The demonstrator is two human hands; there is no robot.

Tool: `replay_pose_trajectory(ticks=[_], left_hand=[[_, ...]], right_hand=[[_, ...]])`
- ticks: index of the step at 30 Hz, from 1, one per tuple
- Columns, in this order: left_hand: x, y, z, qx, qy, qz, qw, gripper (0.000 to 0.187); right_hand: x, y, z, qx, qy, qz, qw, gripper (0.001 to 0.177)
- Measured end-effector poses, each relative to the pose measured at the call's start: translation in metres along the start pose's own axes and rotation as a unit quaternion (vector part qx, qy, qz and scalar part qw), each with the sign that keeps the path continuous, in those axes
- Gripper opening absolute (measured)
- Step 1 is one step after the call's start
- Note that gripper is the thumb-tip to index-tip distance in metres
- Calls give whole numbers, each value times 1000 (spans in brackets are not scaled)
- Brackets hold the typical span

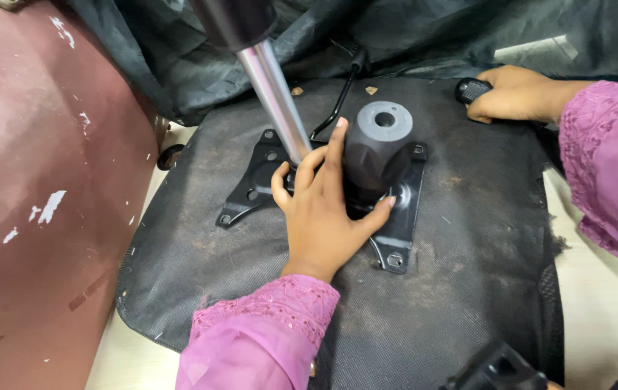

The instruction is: The person uses a screwdriver to tighten screws into a black metal bracket attached to a chair base. They then insert and tighten additional screws to secure the bracket to the chair seat.

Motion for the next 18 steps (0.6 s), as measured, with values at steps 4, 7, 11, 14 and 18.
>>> replay_pose_trajectory(ticks=[4,7,11,14,18], left_hand=[[-2,-4,2,-2,-10,-2,1000,109],[-1,-5,0,-4,-13,-7,1000,109],[2,-4,-2,-8,-10,-9,1000,110],[4,-6,-3,-10,-17,-9,1000,111],[9,-5,-8,-20,-21,-17,999,111]], right_hand=[[2,-1,-4,-9,-4,-12,1000,37],[2,-4,-10,-12,0,-22,1000,40],[5,-4,-22,-13,3,-20,1000,39],[4,-4,-31,-14,10,-14,1000,41],[4,-3,-48,-27,26,-25,999,46]])
Point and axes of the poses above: each hand's wrist, its own z-axis towards the middle knuckle, its own x-axis out of the back of the hand, y = z × x, the point moved 5 cm from there along z, towards the middle knuckle, and after that the axes turned 3 degrees about y, right-handed, at the moved point
